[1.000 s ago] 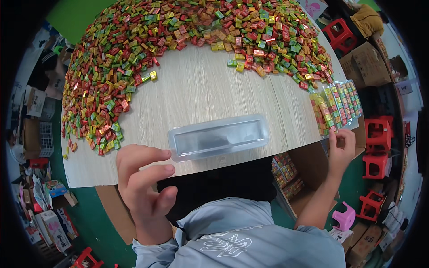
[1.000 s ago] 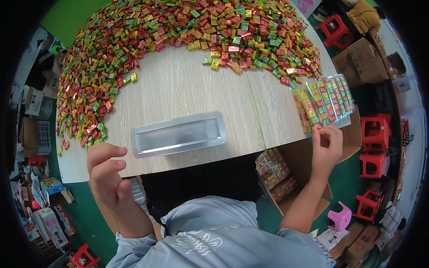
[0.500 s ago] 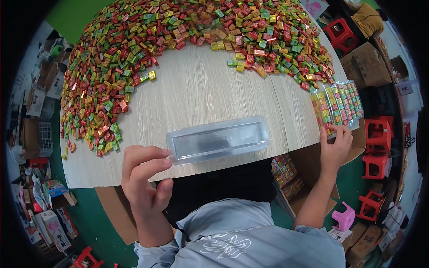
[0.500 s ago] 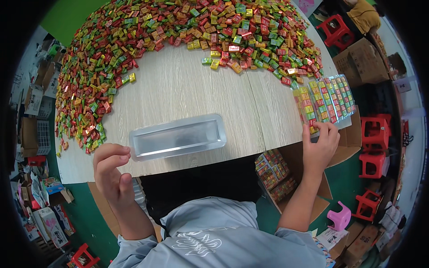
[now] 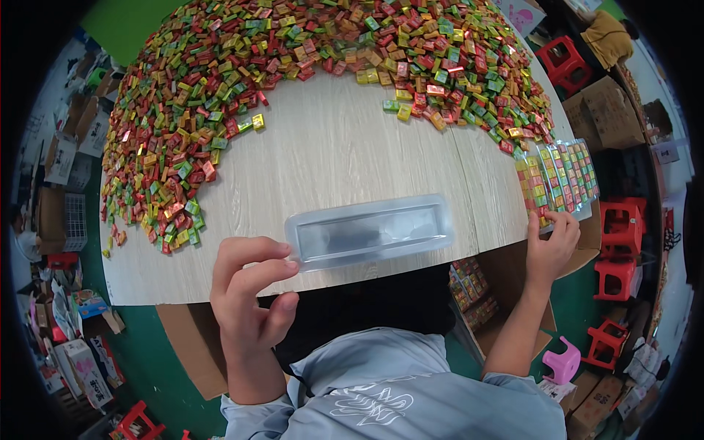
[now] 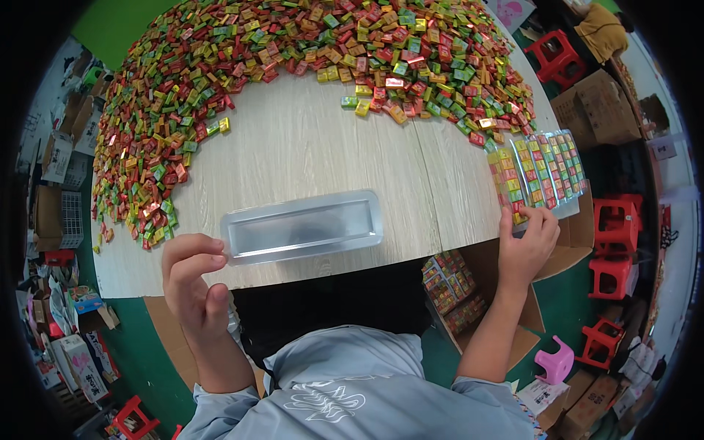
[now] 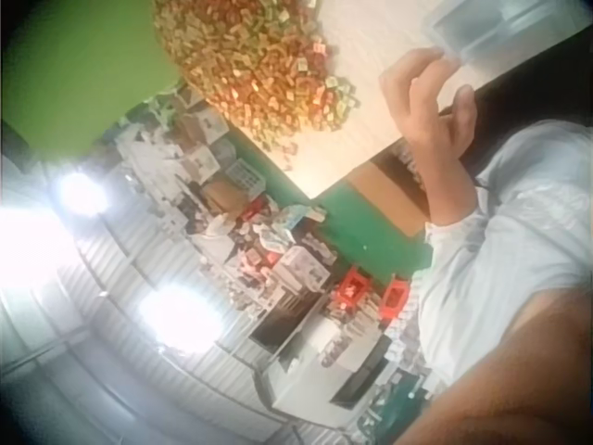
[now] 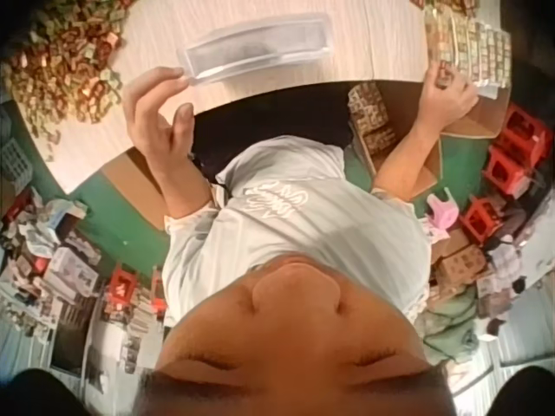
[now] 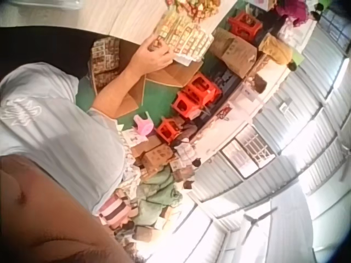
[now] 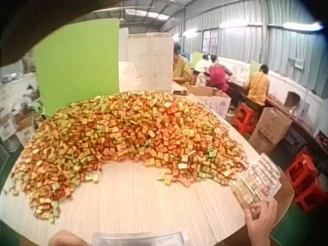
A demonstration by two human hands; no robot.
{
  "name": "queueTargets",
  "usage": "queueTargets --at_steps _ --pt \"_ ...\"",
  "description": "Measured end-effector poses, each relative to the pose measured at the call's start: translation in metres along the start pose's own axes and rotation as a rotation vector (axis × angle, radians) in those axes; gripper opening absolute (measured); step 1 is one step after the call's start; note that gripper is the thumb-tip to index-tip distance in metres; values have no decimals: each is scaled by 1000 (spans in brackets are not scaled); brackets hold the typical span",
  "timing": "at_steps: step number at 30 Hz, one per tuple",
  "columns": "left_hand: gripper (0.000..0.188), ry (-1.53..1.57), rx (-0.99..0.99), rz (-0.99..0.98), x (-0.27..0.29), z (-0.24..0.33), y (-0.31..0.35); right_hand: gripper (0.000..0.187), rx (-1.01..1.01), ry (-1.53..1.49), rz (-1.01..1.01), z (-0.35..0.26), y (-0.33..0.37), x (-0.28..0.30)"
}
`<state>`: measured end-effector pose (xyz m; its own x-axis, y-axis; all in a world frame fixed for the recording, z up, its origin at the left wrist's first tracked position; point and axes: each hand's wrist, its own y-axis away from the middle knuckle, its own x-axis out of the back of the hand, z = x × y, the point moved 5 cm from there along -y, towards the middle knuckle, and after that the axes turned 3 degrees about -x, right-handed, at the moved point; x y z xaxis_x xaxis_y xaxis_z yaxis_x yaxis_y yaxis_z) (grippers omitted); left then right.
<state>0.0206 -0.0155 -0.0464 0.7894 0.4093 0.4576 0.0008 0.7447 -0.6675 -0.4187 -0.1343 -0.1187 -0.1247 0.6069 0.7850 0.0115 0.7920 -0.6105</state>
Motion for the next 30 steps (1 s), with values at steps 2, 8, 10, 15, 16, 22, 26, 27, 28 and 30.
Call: queueTargets --at_steps 2,8,10,15,16,22,26,27,28,30 --pt "24 -14 7 -2 0 -1 1 25 12 20 7 3 2 -3" --pt "27 -4 16 -12 11 -7 -5 24 85 53 61 10 2 6" --pt "29 -35 28 -18 16 -11 -13 23 117 31 118 7 -11 9" --pt "38 -317 26 -236 6 -43 -49 15 238 -250 95 -49 -77 21" --pt "40 -361 50 -278 0 -56 -55 17 302 -318 90 -72 -94 17" --pt "40 -513 -44 -406 -58 -94 -96 54 635 -658 -90 -240 -179 -50" --pt "38 -446 40 -349 -73 -129 -97 65 781 -507 -186 -325 -197 -118" --pt "37 -423 110 -347 -75 -141 -86 67 803 -492 -174 -346 -201 -135" --pt "37 -409 119 -341 -75 -140 -84 69 819 -465 -173 -355 -201 -149" --pt "36 -409 75 -459 -75 -142 -80 72 821 -348 -158 -370 -204 -169"
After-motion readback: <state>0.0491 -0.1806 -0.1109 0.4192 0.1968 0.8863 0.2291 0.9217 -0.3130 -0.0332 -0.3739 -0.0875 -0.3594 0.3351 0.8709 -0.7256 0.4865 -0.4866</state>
